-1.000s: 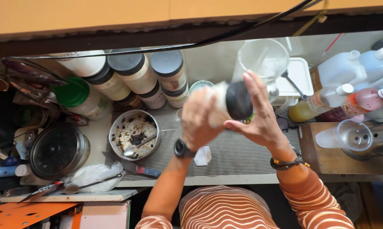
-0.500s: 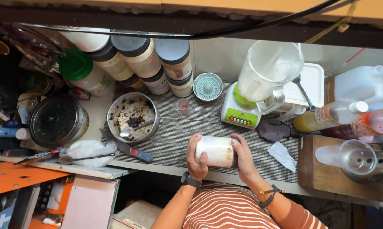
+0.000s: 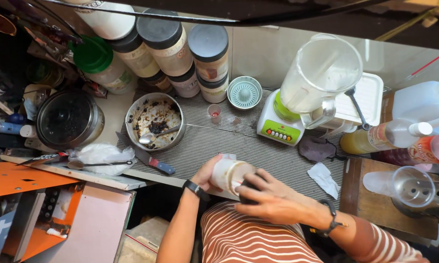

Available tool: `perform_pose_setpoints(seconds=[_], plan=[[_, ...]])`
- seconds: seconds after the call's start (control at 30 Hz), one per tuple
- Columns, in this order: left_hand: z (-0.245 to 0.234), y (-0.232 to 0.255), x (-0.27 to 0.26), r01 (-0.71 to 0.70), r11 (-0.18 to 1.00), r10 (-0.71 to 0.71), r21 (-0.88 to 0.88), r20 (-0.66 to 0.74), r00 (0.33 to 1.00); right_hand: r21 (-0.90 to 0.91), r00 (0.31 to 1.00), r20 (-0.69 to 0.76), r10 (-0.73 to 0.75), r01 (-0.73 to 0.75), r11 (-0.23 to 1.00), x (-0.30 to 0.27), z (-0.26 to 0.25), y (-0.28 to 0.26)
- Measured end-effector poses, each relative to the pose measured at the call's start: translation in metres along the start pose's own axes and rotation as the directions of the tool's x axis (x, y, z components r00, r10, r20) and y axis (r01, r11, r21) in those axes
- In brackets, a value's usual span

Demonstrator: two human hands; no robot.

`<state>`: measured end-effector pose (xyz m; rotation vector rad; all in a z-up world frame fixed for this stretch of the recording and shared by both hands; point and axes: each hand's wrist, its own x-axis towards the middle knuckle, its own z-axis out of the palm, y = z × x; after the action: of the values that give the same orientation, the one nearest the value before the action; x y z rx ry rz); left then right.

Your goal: The person scoops white powder from a container into a blender jar, then adds a brown powder. They open a pot of black beans, scoop some into a plastic cup, and pour a liquid from a dispenser into the cup. Finally, they add a dark chunky substance to the cup.

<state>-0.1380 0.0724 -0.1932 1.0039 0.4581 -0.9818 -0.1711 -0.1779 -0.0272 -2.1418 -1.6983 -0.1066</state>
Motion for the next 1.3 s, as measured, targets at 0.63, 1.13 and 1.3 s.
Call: perform_pose_setpoints(seconds=[0.63,1.13,1.3], plan=[[0.018,0.020,-0.001,-0.459,0.889,0.456,-0.001,-0.098,0.884,0.118,0.655,-0.402,0.640,-0.657,0.745,0.010,0.023,0.022],[0.022,0.026,-0.005,-0.311,0.895,0.340,-0.321,0.037,0.940,0.027,0.794,-0.472,0.384,-0.422,0.906,-0.021,0.010,0.019],[0.028,0.029,-0.010,-0.372,0.899,0.376,-0.230,-0.025,0.926,0.043,0.753,-0.508,0.418,-0.462,0.886,-0.024,0.015,0.019]])
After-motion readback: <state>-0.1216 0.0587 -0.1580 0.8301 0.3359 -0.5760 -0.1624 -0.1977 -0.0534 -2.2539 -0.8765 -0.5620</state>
